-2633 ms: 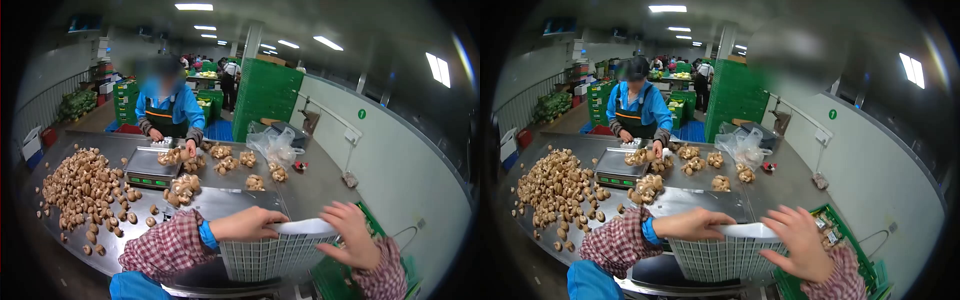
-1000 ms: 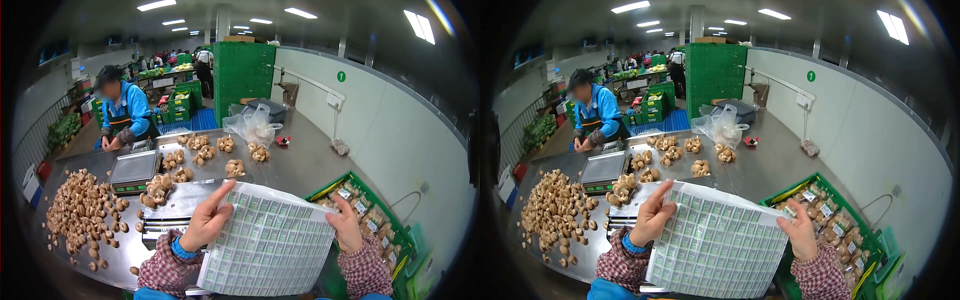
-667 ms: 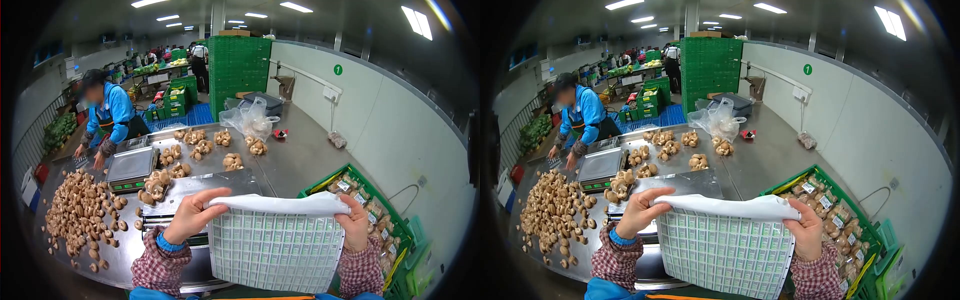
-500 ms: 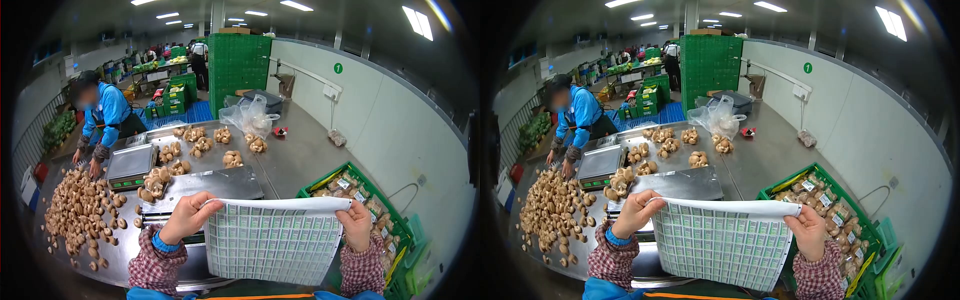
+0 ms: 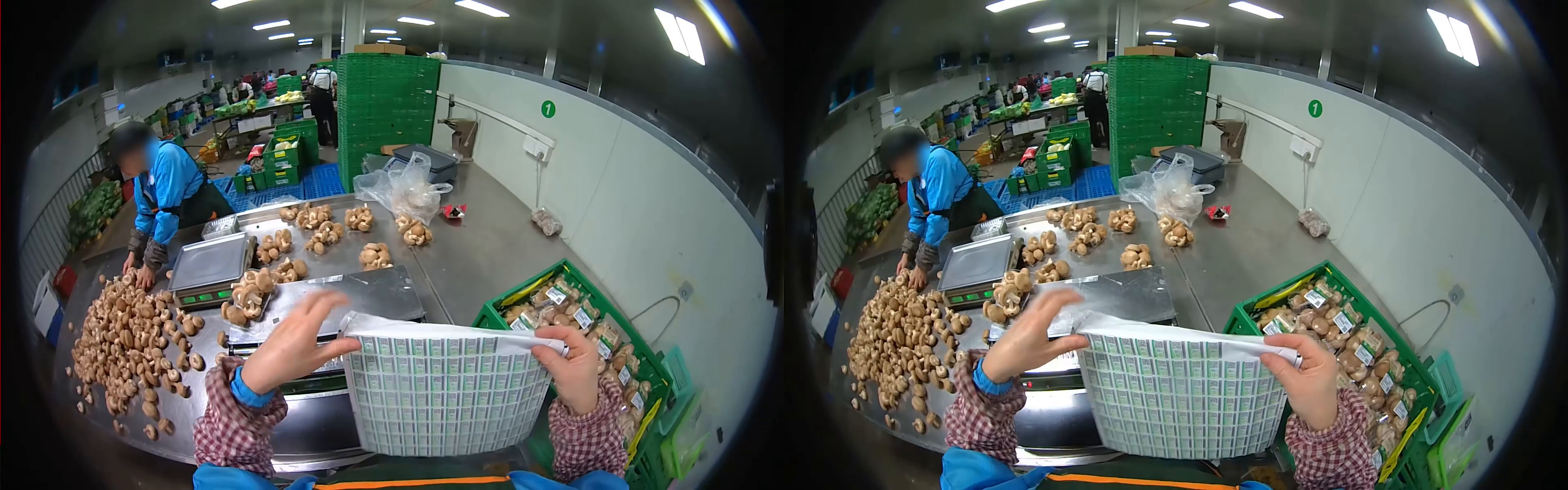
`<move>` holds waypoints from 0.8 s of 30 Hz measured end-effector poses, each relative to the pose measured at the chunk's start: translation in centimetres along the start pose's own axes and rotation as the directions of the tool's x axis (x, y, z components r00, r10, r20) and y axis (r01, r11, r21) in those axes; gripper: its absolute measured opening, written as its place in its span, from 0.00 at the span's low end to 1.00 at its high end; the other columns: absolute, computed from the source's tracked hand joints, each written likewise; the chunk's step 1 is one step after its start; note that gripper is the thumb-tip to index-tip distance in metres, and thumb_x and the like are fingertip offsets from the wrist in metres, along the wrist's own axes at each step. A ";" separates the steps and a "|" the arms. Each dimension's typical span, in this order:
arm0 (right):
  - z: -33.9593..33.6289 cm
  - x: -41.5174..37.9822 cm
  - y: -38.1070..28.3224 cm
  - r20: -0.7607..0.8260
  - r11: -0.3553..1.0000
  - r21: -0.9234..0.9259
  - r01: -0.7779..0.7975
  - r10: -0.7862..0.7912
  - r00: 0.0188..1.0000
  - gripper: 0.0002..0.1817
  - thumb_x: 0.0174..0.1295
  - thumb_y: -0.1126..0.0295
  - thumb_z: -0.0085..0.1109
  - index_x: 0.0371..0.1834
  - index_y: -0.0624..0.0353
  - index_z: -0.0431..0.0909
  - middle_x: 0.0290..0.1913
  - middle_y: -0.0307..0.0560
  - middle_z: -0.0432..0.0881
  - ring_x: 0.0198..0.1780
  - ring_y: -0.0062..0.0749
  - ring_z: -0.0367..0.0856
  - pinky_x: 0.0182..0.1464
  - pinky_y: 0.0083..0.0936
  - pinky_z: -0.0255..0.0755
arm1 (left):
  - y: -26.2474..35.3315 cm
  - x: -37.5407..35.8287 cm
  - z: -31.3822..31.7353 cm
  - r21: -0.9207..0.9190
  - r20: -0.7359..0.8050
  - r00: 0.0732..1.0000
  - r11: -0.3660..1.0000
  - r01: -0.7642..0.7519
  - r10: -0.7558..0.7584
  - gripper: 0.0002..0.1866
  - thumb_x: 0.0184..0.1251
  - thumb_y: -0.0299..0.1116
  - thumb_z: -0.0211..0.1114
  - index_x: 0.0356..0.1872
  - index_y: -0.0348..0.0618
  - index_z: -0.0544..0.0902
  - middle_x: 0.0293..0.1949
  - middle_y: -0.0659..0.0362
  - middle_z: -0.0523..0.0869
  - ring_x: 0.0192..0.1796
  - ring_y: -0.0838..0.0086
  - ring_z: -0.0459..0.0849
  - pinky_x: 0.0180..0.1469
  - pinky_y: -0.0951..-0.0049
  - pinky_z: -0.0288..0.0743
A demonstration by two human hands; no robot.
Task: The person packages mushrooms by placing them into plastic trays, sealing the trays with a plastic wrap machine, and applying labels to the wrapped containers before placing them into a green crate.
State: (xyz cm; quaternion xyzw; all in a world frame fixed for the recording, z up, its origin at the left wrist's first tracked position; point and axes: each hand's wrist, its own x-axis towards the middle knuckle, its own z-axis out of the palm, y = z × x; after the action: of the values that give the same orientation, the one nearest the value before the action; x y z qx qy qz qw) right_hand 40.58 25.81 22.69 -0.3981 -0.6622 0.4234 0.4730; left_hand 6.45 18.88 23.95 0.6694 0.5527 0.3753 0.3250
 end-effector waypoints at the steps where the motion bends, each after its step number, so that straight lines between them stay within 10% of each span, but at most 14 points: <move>1: 0.6 -0.1 0.0 -0.015 0.999 0.035 -0.019 0.020 1.000 0.11 0.54 0.80 0.61 0.41 0.67 0.77 0.35 0.42 0.81 0.36 0.18 0.77 0.38 0.12 0.70 | 2.1 0.3 0.2 0.429 -0.126 0.943 0.874 -0.229 0.308 0.19 0.58 0.37 0.63 0.49 0.39 0.74 0.43 0.52 0.78 0.44 0.69 0.78 0.44 0.72 0.71; 2: 1.1 -0.2 0.1 -0.011 0.999 0.033 -0.028 0.028 1.000 0.11 0.54 0.80 0.61 0.41 0.67 0.77 0.35 0.42 0.81 0.36 0.18 0.77 0.38 0.12 0.70 | 3.4 0.7 0.9 0.783 -0.101 0.793 0.540 -0.310 0.601 0.25 0.54 0.36 0.66 0.53 0.40 0.71 0.50 0.51 0.75 0.51 0.65 0.77 0.50 0.69 0.69; 4: 1.7 -0.6 0.3 0.041 0.993 0.121 -0.009 0.004 0.999 0.11 0.53 0.80 0.61 0.40 0.66 0.77 0.35 0.42 0.81 0.36 0.17 0.77 0.37 0.12 0.69 | 3.5 1.8 3.4 0.528 0.131 0.819 0.659 -0.535 0.559 0.33 0.47 0.38 0.71 0.56 0.44 0.69 0.54 0.50 0.72 0.53 0.57 0.73 0.54 0.62 0.66; 10: 0.2 -2.2 0.3 -0.002 0.984 -0.173 0.044 -0.045 0.999 0.06 0.53 0.74 0.64 0.30 0.66 0.79 0.24 0.42 0.81 0.26 0.19 0.76 0.30 0.15 0.68 | 2.3 2.8 4.8 0.088 0.196 0.867 0.872 -0.481 0.458 0.14 0.55 0.34 0.66 0.42 0.40 0.81 0.30 0.52 0.83 0.32 0.62 0.83 0.33 0.72 0.75; 12: -2.2 -1.8 -0.4 0.150 0.823 -0.559 0.098 -0.016 0.989 0.09 0.51 0.70 0.65 0.29 0.64 0.79 0.28 0.45 0.79 0.27 0.26 0.76 0.30 0.20 0.67 | 3.2 2.9 4.7 0.050 0.359 0.884 0.939 -0.340 0.301 0.16 0.55 0.33 0.66 0.44 0.40 0.80 0.28 0.50 0.83 0.30 0.61 0.83 0.32 0.71 0.75; 13: -2.4 -1.2 -1.2 0.218 0.665 -0.666 0.337 -0.259 0.941 0.10 0.50 0.69 0.65 0.32 0.63 0.79 0.30 0.46 0.77 0.29 0.29 0.75 0.31 0.22 0.66 | 3.1 3.1 5.1 0.025 0.365 0.876 0.937 -0.347 0.315 0.16 0.56 0.35 0.65 0.44 0.39 0.80 0.27 0.50 0.84 0.29 0.61 0.84 0.31 0.71 0.75; 14: -2.6 -0.3 -2.2 0.321 0.428 -0.734 0.527 -0.465 0.825 0.12 0.49 0.68 0.66 0.34 0.61 0.79 0.32 0.48 0.75 0.31 0.32 0.74 0.32 0.24 0.66 | 3.4 3.4 5.3 0.018 0.374 0.870 0.935 -0.355 0.323 0.16 0.56 0.35 0.65 0.44 0.39 0.80 0.27 0.50 0.84 0.29 0.61 0.84 0.31 0.71 0.75; 17: -0.9 1.3 -7.2 0.470 0.370 -0.663 0.651 -0.471 0.746 0.15 0.48 0.69 0.64 0.40 0.59 0.77 0.35 0.48 0.72 0.36 0.35 0.74 0.35 0.27 0.67 | 3.9 4.4 6.5 0.100 0.387 0.848 0.898 -0.428 0.361 0.14 0.56 0.33 0.65 0.42 0.38 0.80 0.29 0.50 0.84 0.30 0.60 0.83 0.31 0.68 0.74; 20: 0.2 2.5 -5.0 0.711 0.728 -0.458 0.511 -0.045 0.702 0.16 0.50 0.70 0.63 0.43 0.58 0.75 0.32 0.48 0.72 0.36 0.38 0.75 0.37 0.28 0.69 | 4.2 5.4 8.0 0.106 0.304 0.756 0.768 -0.632 0.580 0.13 0.55 0.30 0.65 0.41 0.39 0.81 0.32 0.50 0.83 0.33 0.60 0.83 0.33 0.68 0.75; 24: -0.3 2.3 -4.1 0.679 0.716 -0.481 0.507 -0.061 0.732 0.14 0.51 0.71 0.61 0.42 0.59 0.75 0.30 0.47 0.72 0.31 0.40 0.75 0.34 0.29 0.70 | 4.9 5.5 7.6 0.098 0.345 0.851 0.886 -0.452 0.396 0.12 0.54 0.29 0.65 0.41 0.40 0.81 0.33 0.51 0.83 0.34 0.59 0.83 0.34 0.67 0.75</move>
State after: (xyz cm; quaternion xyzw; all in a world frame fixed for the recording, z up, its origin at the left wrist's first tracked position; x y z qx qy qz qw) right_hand 39.77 26.64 27.21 -0.2583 -0.9377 0.1948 0.1269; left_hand 16.01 23.31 25.05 0.8522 0.3624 0.2758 0.2577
